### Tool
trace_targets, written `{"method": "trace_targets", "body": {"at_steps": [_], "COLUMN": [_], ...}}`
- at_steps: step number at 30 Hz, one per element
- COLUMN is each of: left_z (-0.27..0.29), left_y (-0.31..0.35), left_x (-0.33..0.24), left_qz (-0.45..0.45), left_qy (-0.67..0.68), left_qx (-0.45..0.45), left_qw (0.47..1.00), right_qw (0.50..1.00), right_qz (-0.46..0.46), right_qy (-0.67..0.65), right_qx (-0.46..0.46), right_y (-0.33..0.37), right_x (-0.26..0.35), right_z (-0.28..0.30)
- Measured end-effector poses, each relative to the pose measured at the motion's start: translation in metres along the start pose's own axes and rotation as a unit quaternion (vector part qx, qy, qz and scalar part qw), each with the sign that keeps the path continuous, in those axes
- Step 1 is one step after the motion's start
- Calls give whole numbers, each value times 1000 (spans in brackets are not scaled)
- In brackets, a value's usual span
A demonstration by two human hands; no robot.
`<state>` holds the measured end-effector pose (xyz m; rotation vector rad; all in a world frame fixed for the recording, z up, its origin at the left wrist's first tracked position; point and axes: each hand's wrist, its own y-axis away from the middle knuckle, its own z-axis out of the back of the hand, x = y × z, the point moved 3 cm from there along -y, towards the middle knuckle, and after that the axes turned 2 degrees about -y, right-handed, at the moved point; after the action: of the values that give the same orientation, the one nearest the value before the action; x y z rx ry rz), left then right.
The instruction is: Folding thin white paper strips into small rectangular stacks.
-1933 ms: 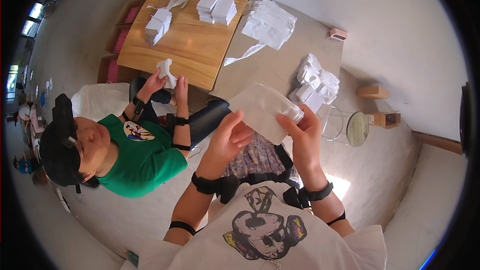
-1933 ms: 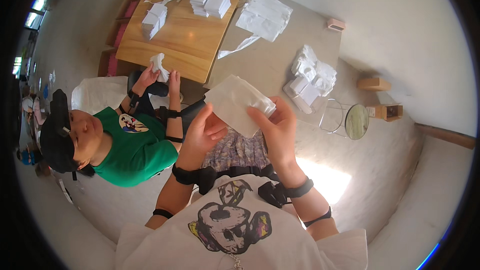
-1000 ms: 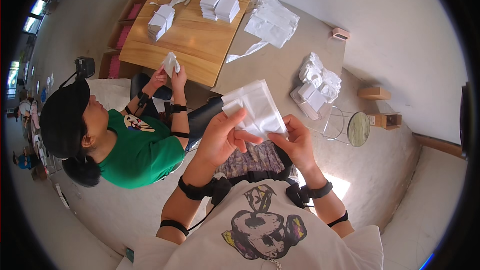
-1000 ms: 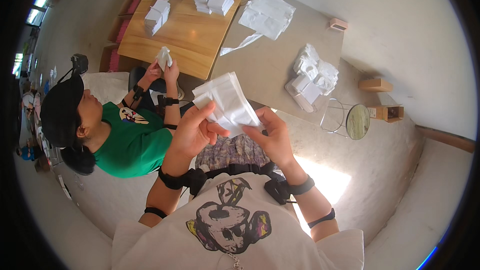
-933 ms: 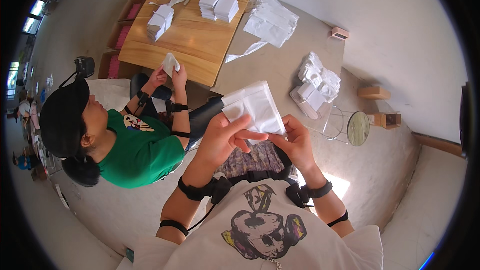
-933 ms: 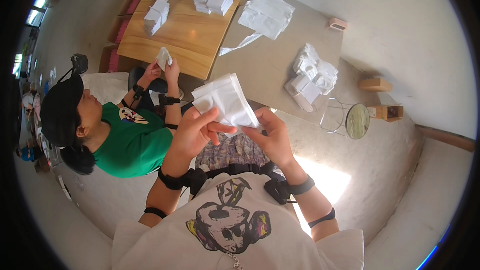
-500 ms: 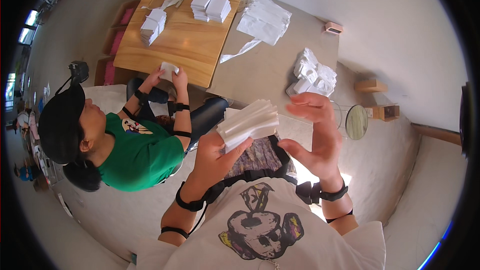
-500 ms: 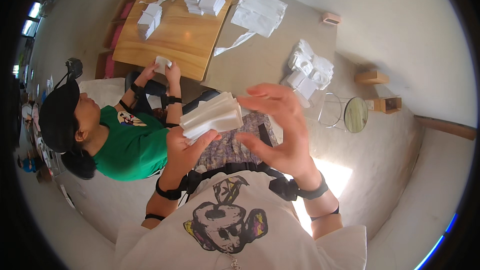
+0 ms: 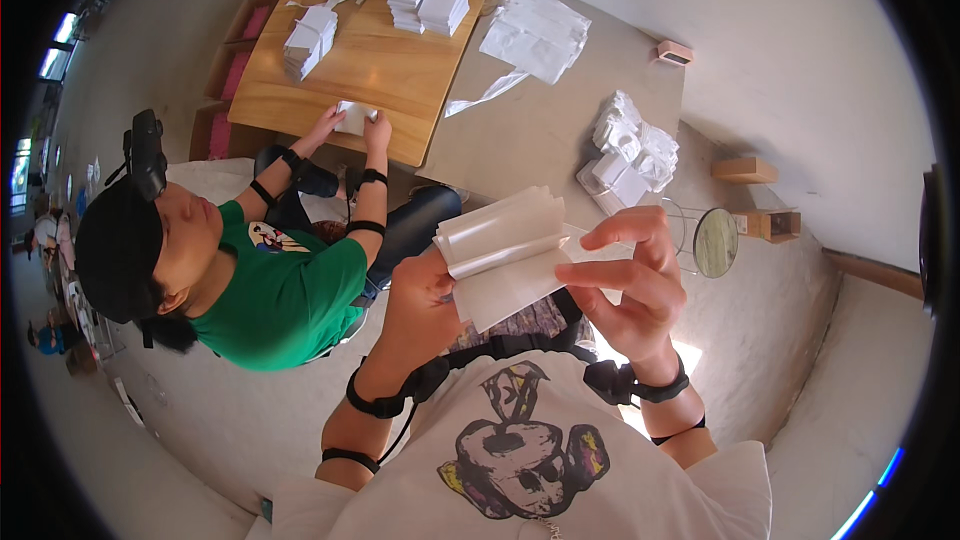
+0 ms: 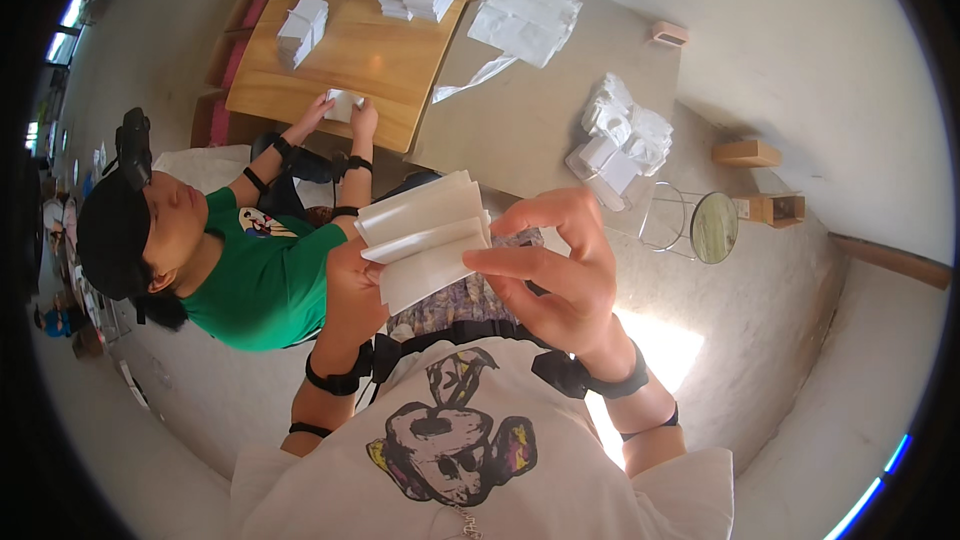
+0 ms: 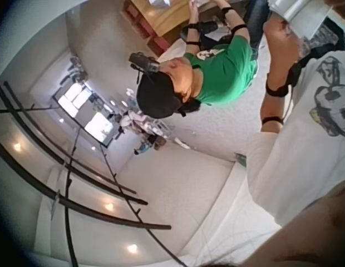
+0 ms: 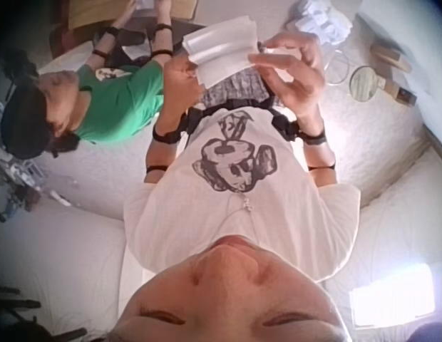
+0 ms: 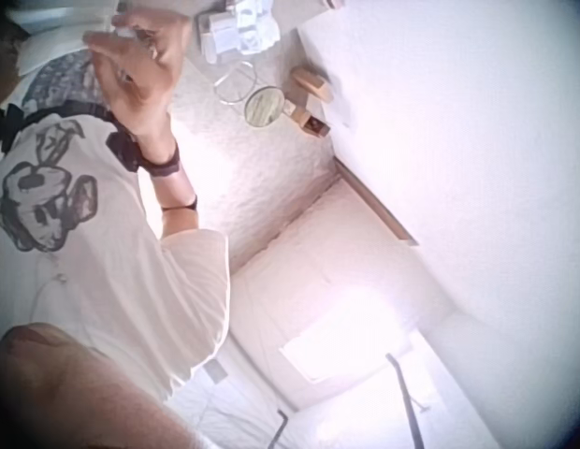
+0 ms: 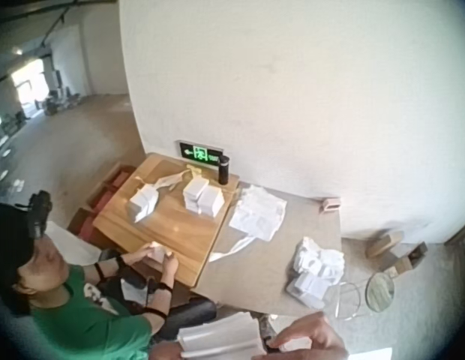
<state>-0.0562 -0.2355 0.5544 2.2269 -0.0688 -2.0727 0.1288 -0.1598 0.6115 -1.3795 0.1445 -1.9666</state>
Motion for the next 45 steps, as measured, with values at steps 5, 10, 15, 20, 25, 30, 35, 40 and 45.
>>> {"method": "trace_targets", "body": {"at_steps": [5,10,15,20,25,30,35,40,45], "left_z": [-1,3,5,7,17,16,19,18,17], "left_y": [4,9,14,7,-1,-10,-12,-12,-11], "left_x": [1,-13,-17,-23,-14,-14,-15,-18,-17], "left_qz": [-11,-51,-125,-143,-125,-139,-170,-165,-165], "left_qy": [59,14,-214,-177,-153,-109,-208,-210,-207], "left_qx": [-38,-69,-63,-65,-83,-113,-82,-54,-71], "left_qw": [997,996,967,972,977,978,960,962,962], "right_qw": [999,992,999,998,997,991,996,994,993], "right_qz": [47,11,10,25,43,69,-7,-65,-32], "right_qy": [4,-92,-30,-31,-34,-34,-89,-84,-110], "right_qx": [17,89,6,43,55,111,30,-9,-18], "right_y": [2,6,-10,-17,-21,-27,-29,-37,-27], "right_x": [6,12,19,11,5,3,-3,-8,-12], "right_z": [-1,4,1,-6,-9,-9,-8,-8,-9]}}
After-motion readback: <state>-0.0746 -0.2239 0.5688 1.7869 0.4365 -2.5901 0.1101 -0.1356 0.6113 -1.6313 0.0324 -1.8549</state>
